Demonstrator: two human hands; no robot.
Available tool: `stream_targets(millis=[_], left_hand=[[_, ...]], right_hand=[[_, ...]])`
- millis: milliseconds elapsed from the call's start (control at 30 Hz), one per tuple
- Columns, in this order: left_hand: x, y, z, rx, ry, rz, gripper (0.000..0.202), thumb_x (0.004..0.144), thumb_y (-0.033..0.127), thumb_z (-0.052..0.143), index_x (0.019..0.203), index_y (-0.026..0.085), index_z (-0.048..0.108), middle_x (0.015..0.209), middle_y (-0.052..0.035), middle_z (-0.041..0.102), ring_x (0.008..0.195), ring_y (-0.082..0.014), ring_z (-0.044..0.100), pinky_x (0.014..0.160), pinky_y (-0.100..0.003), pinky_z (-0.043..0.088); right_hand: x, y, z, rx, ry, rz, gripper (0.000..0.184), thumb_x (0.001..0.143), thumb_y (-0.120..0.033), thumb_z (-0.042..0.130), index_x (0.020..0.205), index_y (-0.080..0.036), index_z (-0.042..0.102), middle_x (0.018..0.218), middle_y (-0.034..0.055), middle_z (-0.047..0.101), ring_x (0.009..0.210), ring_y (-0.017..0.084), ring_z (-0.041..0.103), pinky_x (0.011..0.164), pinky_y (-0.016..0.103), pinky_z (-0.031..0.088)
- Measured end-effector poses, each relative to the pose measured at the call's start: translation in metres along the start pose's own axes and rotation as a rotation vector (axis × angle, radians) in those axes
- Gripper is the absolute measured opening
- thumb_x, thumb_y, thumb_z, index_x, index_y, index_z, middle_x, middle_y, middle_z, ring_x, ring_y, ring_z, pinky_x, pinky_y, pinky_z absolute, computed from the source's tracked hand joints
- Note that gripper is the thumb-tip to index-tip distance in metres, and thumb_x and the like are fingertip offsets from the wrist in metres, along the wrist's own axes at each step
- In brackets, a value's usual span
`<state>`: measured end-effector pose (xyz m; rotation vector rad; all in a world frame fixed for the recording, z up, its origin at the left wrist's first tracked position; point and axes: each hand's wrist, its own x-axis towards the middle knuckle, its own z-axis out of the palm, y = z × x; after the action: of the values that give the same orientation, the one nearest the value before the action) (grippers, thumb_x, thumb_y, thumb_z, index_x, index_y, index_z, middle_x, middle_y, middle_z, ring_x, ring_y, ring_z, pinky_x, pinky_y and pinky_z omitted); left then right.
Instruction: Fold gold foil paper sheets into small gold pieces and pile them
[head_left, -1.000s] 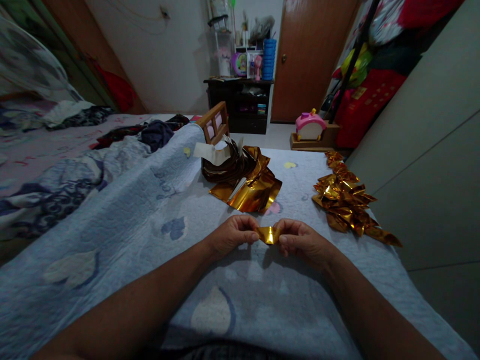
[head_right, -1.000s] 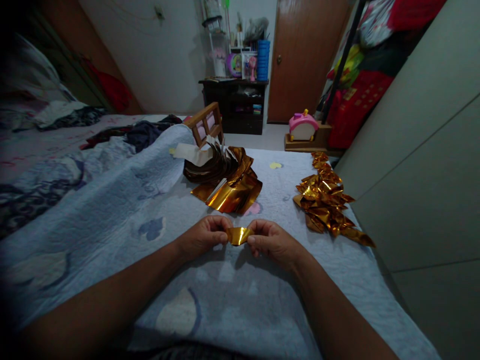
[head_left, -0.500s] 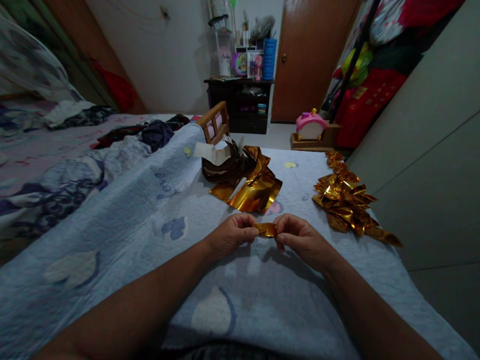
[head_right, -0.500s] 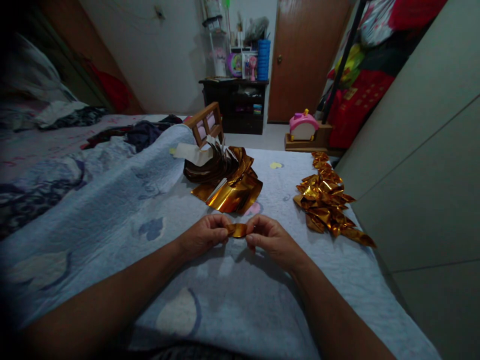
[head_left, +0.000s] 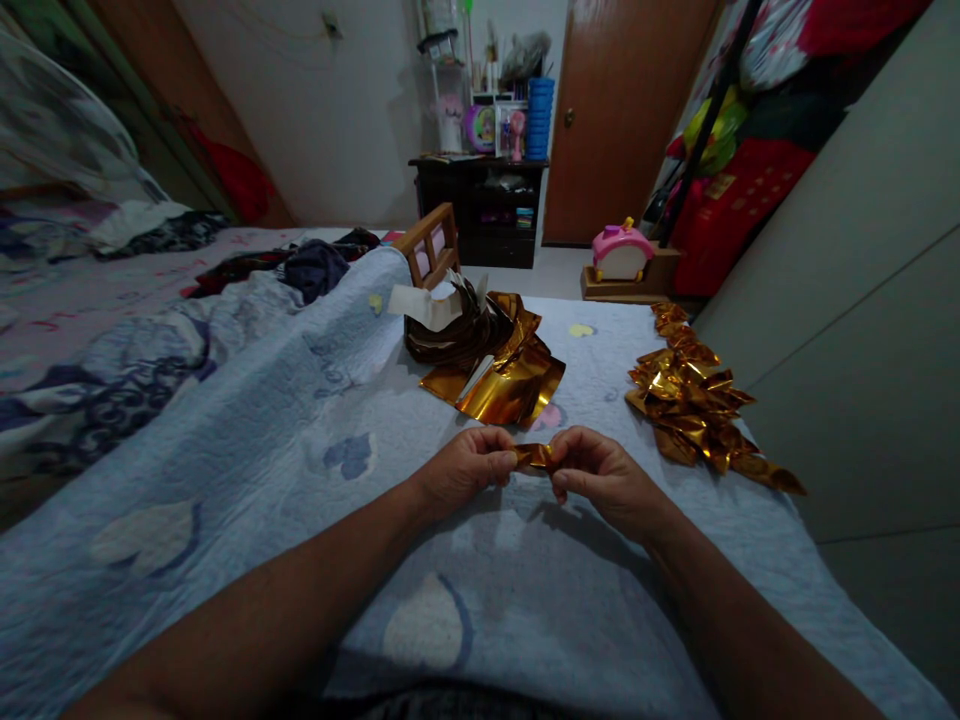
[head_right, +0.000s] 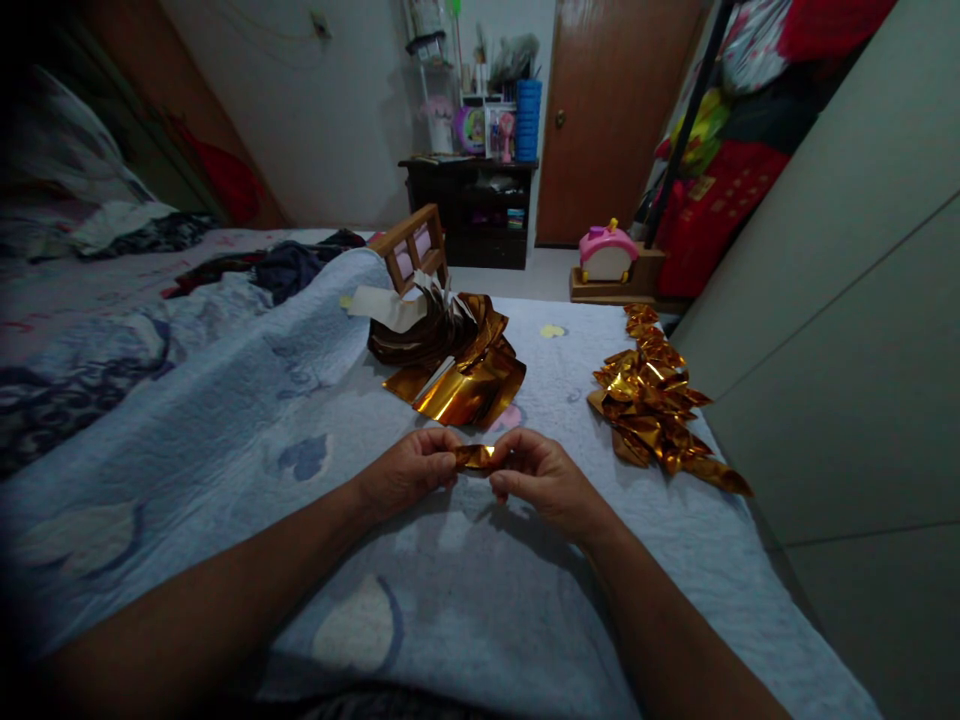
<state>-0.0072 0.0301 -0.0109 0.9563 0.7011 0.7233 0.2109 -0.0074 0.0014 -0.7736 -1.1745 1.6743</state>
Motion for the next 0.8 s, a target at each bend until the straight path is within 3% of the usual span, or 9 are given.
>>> stream_targets(millis=[400,667,800], left_hand=[[0.0005,0.0005,-0.0001,-0.077,-0.018,-0.025,0.043,0.061,0.042,0.094,0.077,0.014,0.067,0.072,0.0005,0.063,0.06,-0.0089,0.051,0.059,-0.022,0.038],[-0.0009,0.0016,-0.0002,-0.112,-0.011,-0.042,0.043,0.061,0.041,0.095,0.079,0.013,0.068,0.076,-0.0013,0.066,0.063,-0.0092,0.055,0.062,-0.022,0.042],[-0.0012,0.0021,-0.0012,-0.13,-0.015,-0.064,0.043,0.059,0.039,0.096,0.079,0.013,0.068,0.076,-0.0012,0.067,0.063,-0.0092,0.056,0.061,-0.021,0.043]], right_hand=[[0.0001,0.0004,0.0001,-0.077,0.046,-0.028,0.021,0.08,-0.032,0.082,0.082,-0.019,0.066,0.073,-0.0023,0.063,0.058,0.01,0.057,0.058,0.024,0.048],[-0.0017,-0.0033,0.0029,0.119,0.019,0.081,0.034,0.079,-0.037,0.083,0.103,-0.022,0.064,0.086,-0.0006,0.066,0.062,0.01,0.061,0.059,0.024,0.051],[-0.0004,0.0002,-0.0003,0.156,0.028,0.187,0.031,0.078,-0.039,0.084,0.095,-0.018,0.069,0.083,0.0007,0.066,0.06,0.009,0.061,0.058,0.022,0.052]])
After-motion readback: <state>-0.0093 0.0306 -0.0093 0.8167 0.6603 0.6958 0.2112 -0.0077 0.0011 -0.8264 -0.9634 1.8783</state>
